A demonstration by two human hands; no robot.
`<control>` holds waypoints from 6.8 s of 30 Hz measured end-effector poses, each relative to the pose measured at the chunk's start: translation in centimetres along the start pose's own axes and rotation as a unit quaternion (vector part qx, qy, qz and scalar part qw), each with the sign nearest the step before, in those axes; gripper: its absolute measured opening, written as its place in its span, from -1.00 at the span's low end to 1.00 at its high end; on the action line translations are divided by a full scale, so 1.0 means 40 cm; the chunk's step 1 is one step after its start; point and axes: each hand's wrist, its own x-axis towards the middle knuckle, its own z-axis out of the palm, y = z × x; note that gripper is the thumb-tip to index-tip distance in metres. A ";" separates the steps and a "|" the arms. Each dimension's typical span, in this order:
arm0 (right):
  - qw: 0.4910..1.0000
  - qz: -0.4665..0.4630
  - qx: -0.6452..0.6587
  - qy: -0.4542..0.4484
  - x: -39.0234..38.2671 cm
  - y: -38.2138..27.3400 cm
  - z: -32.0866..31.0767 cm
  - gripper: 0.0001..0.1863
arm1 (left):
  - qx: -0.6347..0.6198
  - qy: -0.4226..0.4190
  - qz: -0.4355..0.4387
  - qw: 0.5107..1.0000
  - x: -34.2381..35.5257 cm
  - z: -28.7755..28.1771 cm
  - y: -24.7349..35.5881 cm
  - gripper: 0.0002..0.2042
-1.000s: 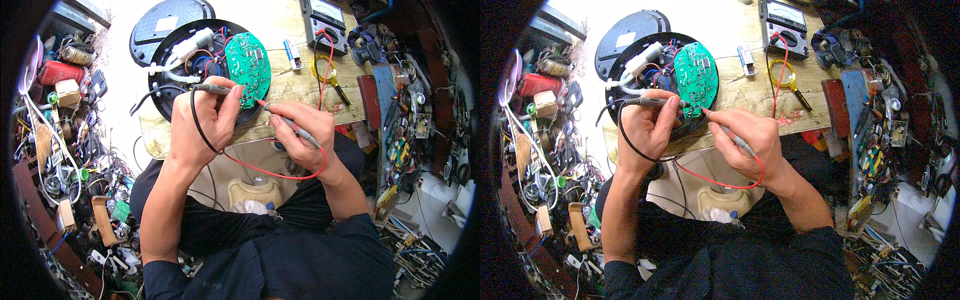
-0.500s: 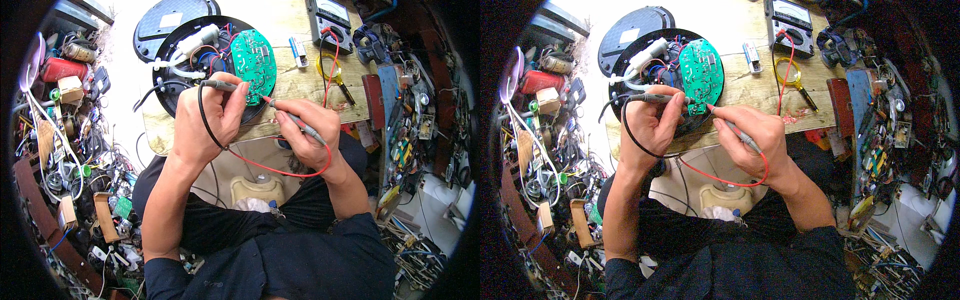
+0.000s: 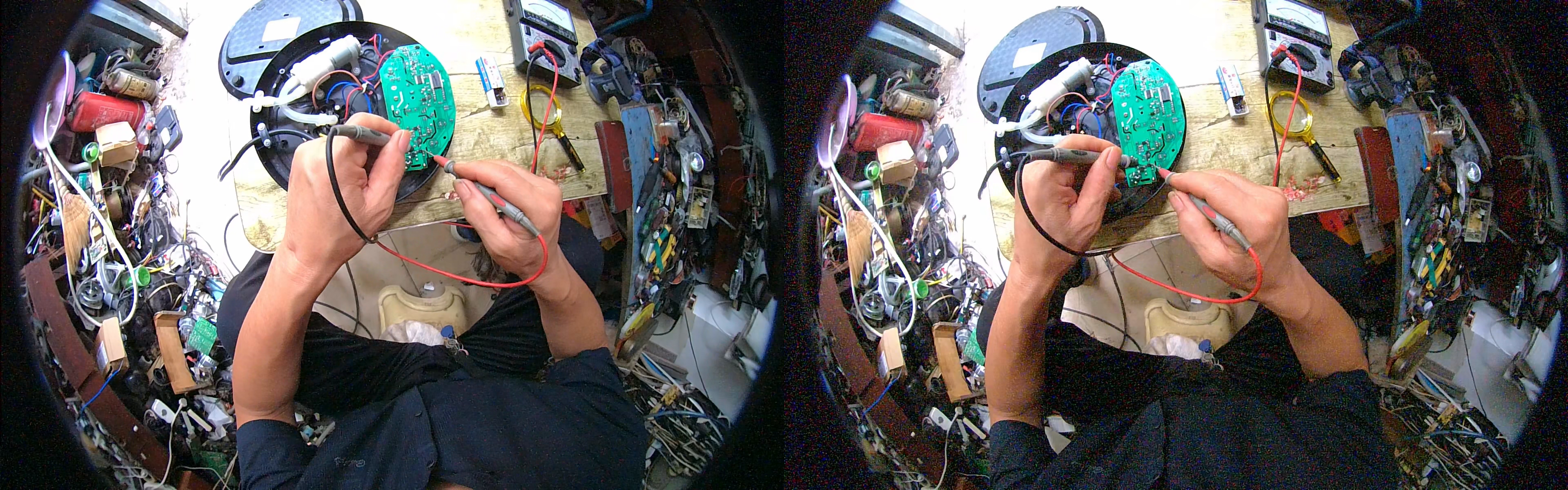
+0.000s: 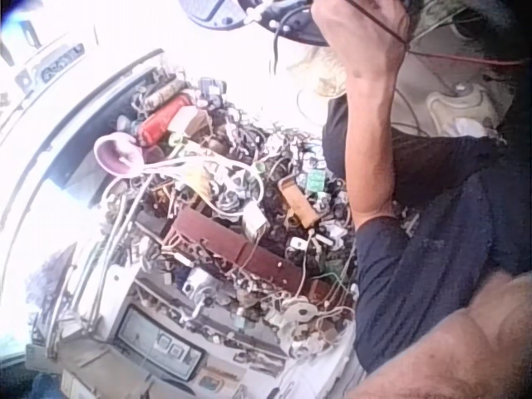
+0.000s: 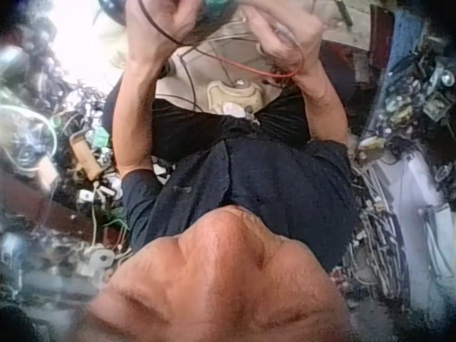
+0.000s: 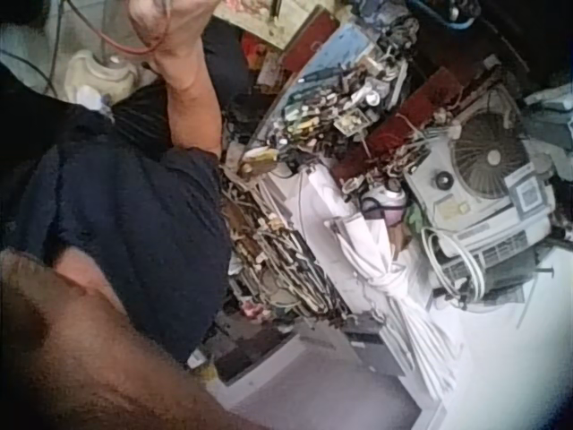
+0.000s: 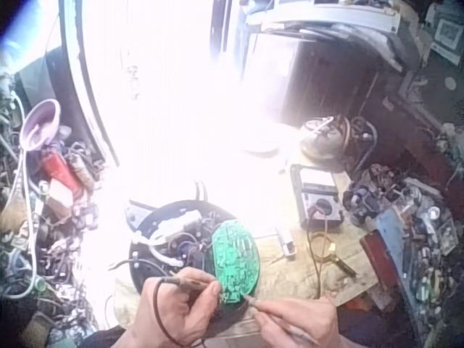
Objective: The person tests a green circuit board using a multimeter, touching various points with the probes. They briefly use a magnifying glass to inspect the board before continuing the testing.
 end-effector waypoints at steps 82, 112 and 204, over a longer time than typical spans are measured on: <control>0.872 0.164 -0.461 0.006 -0.056 0.320 -0.272 -0.61 | 0.092 -0.427 0.289 0.852 -0.231 0.194 0.116 -0.61; 0.997 0.027 -0.074 -0.016 -0.044 0.045 -0.006 -0.77 | 0.128 -0.483 0.232 0.835 -0.208 0.278 0.103 -0.72; 0.992 -0.060 -0.060 -0.090 -0.044 0.001 -0.065 -0.71 | 0.090 -0.535 0.189 0.819 -0.276 0.377 0.017 -0.53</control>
